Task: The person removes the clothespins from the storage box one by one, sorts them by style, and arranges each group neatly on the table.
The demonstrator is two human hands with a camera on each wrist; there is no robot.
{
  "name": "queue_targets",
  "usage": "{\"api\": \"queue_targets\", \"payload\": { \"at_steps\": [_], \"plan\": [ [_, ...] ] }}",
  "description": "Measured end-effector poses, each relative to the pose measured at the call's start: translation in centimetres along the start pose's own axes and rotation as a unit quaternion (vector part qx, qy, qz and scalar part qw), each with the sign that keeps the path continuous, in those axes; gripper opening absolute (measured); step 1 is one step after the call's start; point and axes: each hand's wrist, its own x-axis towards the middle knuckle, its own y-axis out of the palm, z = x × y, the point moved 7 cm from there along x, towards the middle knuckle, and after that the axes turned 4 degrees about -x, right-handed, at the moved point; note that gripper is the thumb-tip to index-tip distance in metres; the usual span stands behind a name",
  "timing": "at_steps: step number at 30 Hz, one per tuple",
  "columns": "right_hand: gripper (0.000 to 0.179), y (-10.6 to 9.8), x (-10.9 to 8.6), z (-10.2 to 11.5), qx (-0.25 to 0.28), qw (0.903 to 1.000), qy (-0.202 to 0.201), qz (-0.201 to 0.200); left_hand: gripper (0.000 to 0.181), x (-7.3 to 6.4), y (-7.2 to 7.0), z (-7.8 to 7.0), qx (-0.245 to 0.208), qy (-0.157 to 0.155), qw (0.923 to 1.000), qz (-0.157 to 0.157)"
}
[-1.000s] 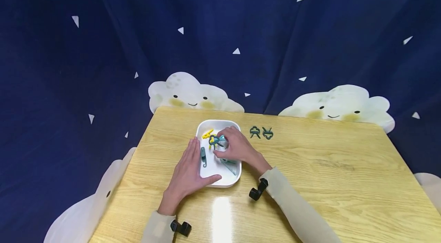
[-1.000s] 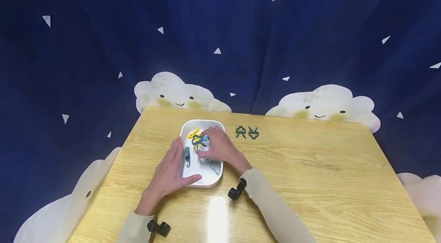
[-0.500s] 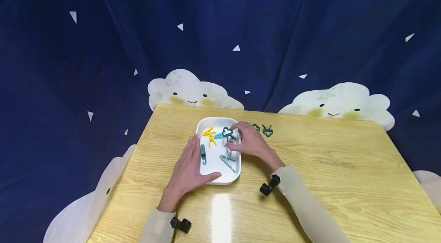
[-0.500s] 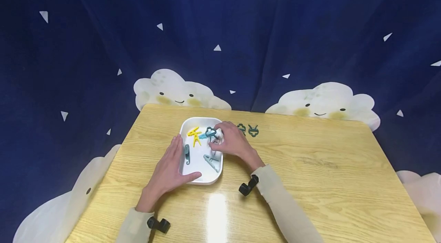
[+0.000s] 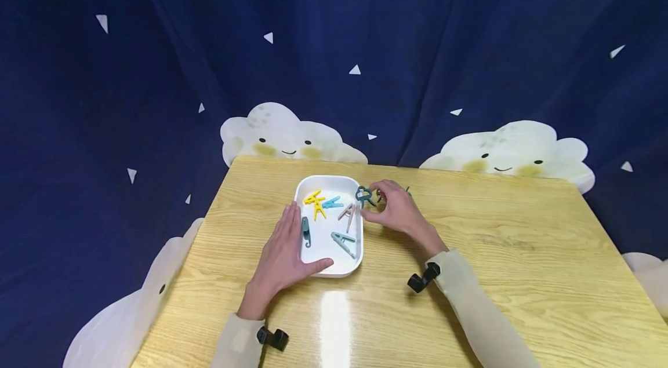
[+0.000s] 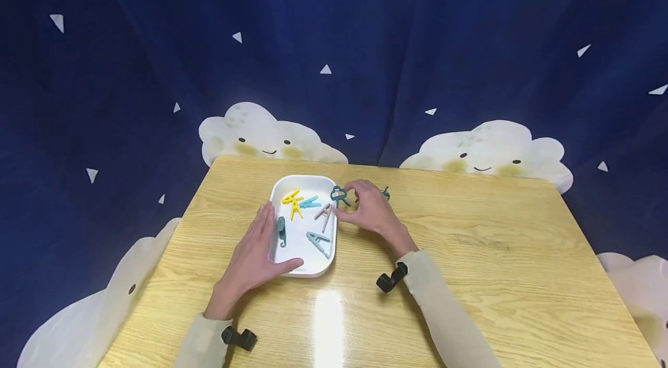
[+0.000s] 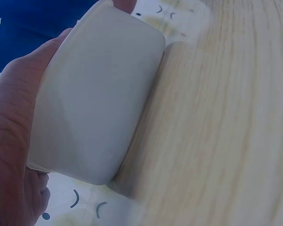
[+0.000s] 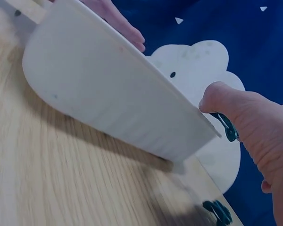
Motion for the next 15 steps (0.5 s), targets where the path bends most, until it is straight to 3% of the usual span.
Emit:
{"api": "queue_targets", "payload": {
  "at_steps": [15],
  "plan": [
    [0.061, -2.1, -1.5, -3.6, -0.005, 0.9995, 0.027, -0.017, 0.140, -0.1, -0.1, -0.1, -0.002, 0.002, 1.0000, -0.003]
  ]
}}
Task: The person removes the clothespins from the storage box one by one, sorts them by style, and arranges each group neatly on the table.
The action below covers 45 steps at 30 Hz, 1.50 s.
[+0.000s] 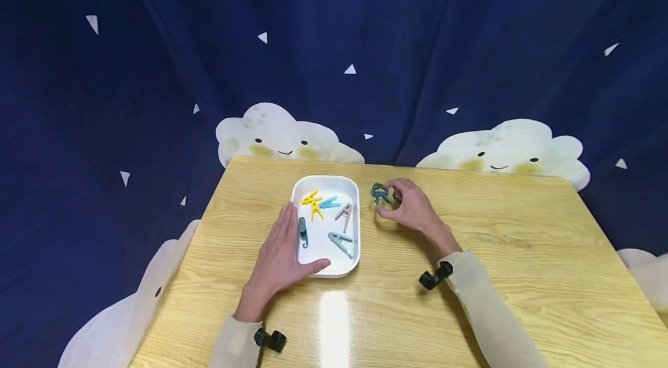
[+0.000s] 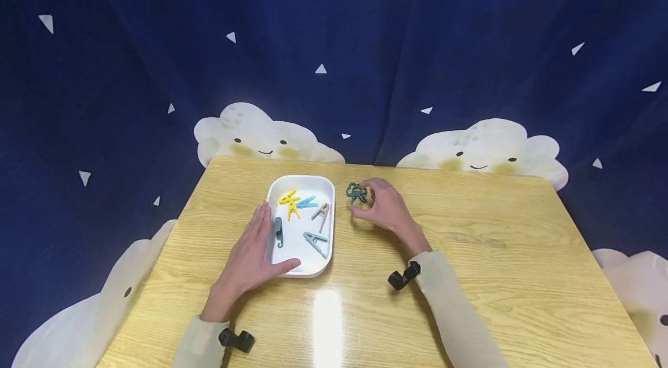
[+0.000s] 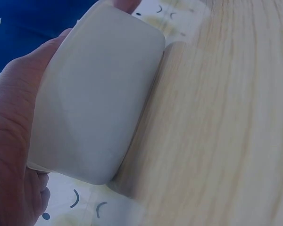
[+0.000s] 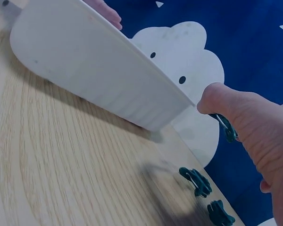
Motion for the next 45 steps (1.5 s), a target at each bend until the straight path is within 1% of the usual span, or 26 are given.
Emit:
{"api": "queue_targets", "payload": {
  "at_steps": [3, 8, 15, 23, 27, 31, 36, 40, 45],
  "plan": [
    [0.062, -0.2, 0.0, -0.3, 0.003, 1.0000, -0.004, -0.006, 0.140, 0.0, -0.1, 0.0, 0.000, 0.001, 1.0000, -0.002],
    [0.061, -0.8, -0.3, -1.0, 0.002, 0.9998, -0.003, -0.018, 0.141, 0.1, -0.1, 0.0, -0.001, 0.001, 1.0000, 0.002],
    [0.061, -1.3, -1.0, -2.8, -0.009, 0.9997, 0.019, -0.012, 0.141, 0.1, 0.0, 0.0, 0.001, 0.001, 1.0000, 0.003],
    [0.057, -2.3, -1.7, -5.4, -0.020, 0.9986, 0.048, -0.013, 0.141, 0.0, 0.0, 0.0, -0.004, -0.005, 1.0000, 0.008],
    [0.056, -2.7, -2.1, -6.8, -0.025, 0.9981, 0.055, -0.015, 0.141, 0.0, -0.1, 0.0, -0.004, -0.006, 0.9999, 0.008],
    [0.058, -2.9, -2.5, -7.7, -0.028, 0.9974, 0.065, -0.016, 0.141, 0.0, 0.0, 0.0, -0.002, -0.004, 1.0000, 0.005],
    [0.057, -2.8, -2.8, -8.9, -0.032, 0.9960, 0.083, -0.010, 0.140, 0.0, -0.1, -0.1, -0.007, -0.002, 1.0000, 0.002],
    [0.059, -2.2, -3.0, -9.7, -0.026, 0.9950, 0.097, 0.003, 0.140, -0.1, -0.2, 0.0, -0.006, -0.004, 1.0000, 0.000],
    [0.062, -1.6, -3.3, -10.7, -0.017, 0.9930, 0.116, 0.013, 0.140, -0.1, -0.1, 0.0, 0.000, 0.000, 1.0000, -0.002]
  ]
}}
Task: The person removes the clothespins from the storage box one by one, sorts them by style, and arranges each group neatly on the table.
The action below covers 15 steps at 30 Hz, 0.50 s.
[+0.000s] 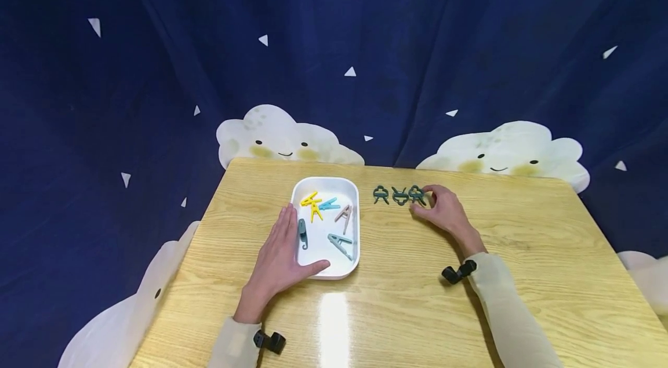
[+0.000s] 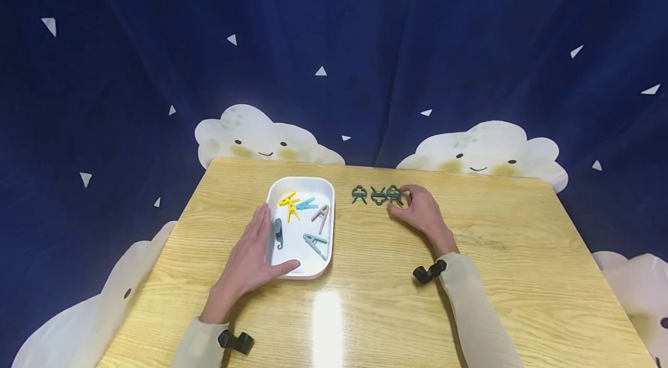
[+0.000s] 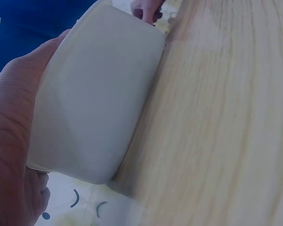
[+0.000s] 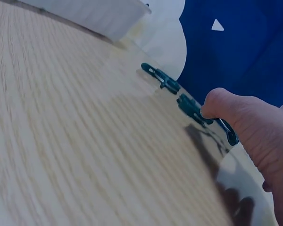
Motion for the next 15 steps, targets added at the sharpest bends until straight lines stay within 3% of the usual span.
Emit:
{"api": "queue_targets", "payload": {
  "at_steps": [15],
  "plan": [
    [0.062, 0.7, 0.1, -1.1, -0.020, 0.9996, 0.018, 0.008, 0.140, 0.0, 0.1, 0.0, -0.001, 0.000, 1.0000, 0.003]
  ]
}}
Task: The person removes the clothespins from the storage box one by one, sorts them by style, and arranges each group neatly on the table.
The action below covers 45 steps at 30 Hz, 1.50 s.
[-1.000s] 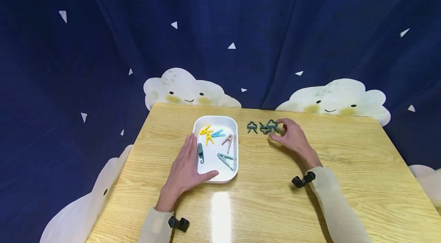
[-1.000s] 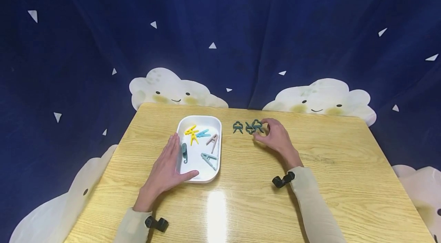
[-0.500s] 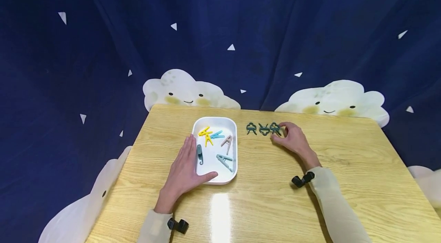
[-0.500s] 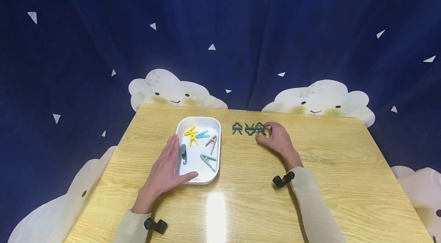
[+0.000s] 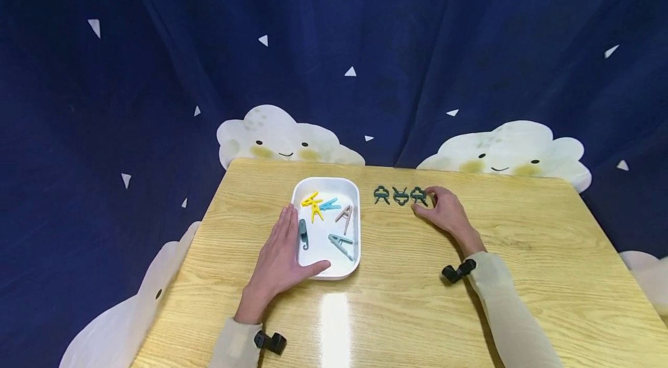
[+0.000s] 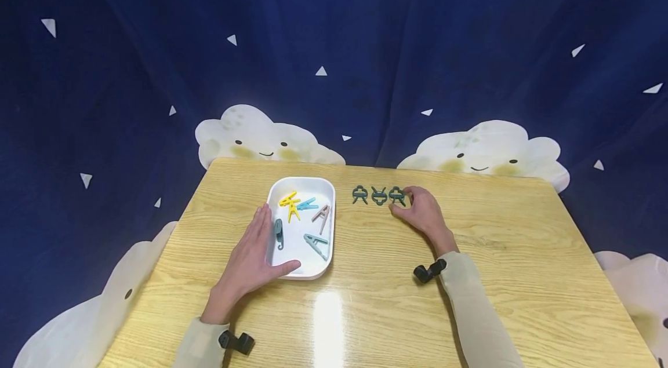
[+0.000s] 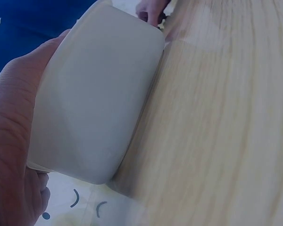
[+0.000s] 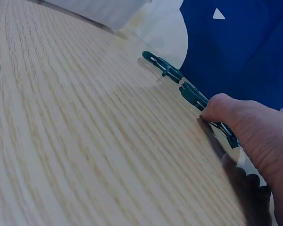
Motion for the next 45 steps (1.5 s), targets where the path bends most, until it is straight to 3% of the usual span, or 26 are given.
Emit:
{"api": "queue_targets", "payload": {
  "at_steps": [8, 45],
  "plan": [
    [0.062, -0.12, 0.42, -0.12, 0.000, 1.0000, -0.006, -0.005, 0.140, 0.12, -0.07, 0.08, -0.003, 0.004, 0.9999, -0.013],
    [0.060, 0.15, 0.04, -0.49, 0.027, 0.9993, -0.014, -0.021, 0.139, 0.06, 0.01, 0.04, -0.001, -0.004, 1.0000, 0.004]
  ]
}}
